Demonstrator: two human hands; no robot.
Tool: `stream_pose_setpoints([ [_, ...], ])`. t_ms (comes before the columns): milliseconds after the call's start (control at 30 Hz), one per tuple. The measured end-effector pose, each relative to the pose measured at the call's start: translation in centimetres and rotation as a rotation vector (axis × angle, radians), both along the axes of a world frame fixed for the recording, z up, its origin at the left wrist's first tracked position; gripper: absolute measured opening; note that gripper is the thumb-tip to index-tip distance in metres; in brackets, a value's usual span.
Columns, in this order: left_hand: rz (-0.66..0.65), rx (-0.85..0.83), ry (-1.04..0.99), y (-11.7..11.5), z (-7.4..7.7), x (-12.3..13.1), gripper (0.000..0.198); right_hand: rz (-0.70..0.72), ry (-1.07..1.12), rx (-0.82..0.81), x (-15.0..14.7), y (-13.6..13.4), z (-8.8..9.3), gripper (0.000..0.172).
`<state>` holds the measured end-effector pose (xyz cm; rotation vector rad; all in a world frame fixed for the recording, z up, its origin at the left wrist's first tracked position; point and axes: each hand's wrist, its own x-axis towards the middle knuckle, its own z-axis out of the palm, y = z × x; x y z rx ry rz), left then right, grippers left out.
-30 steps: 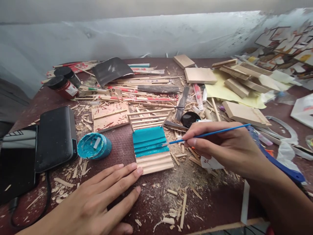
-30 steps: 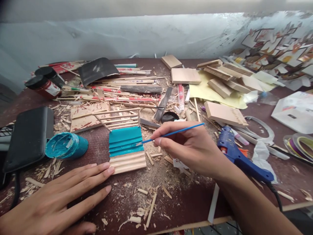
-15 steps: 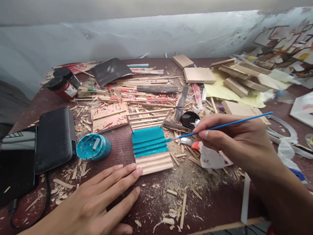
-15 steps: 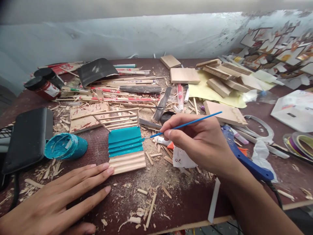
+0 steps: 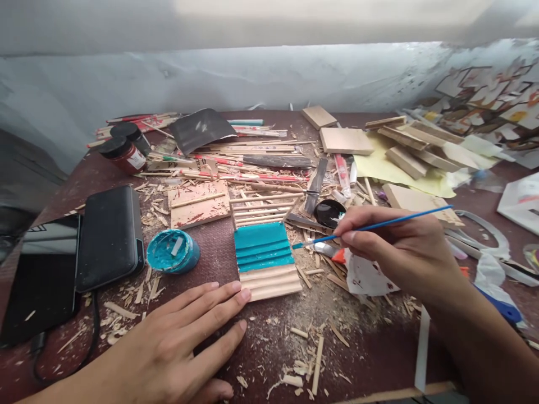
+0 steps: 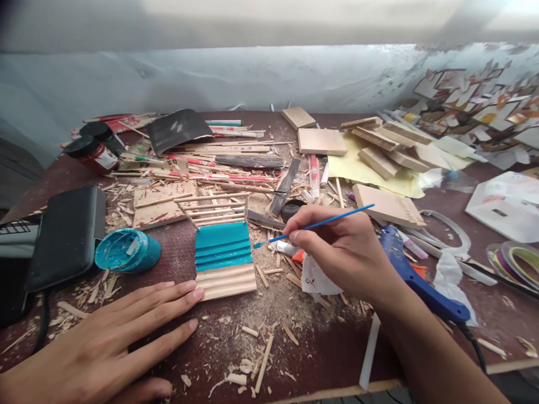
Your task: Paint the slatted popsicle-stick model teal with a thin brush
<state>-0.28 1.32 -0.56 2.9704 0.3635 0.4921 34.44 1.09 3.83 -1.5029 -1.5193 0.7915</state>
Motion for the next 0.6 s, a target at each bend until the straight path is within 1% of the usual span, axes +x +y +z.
stream_pose_setpoints([
  [67,0.007,-0.008,0.007,-0.09,0.1,-0.04,0.037,-0.004,0.013,0.045,0.33,-0.22,-0.22,0.012],
  [133,0.016,0.001,0.012,-0.17,0.17,-0.05,0.038,0.029,0.027,0.074,0.58,-0.4,-0.47,0.014],
  [300,0.024,-0.005,0.014,-0.36,0.25,0.16,0.038,0.212,0.014,0.088,0.36,-0.28,-0.67,0.015],
  [400,0.03,0.0,-0.008,-0.48,0.22,0.33,0.037,0.209,-0.028,0.104,0.25,-0.23,-0.55,0.016],
  [500,0.026,0.007,-0.016,-0.59,0.12,0.43,0.038,0.2,-0.024,0.129,0.27,-0.39,-0.56,0.022],
  [533,0.026,0.007,-0.013,-0.63,0.08,0.46,0.038,0.227,-0.013,0.156,0.21,-0.44,-0.63,0.025],
  [600,0.025,0.005,-0.005,-0.71,0.04,0.54,0.038,0.339,-0.011,0.252,-0.13,-0.45,-0.84,0.03],
])
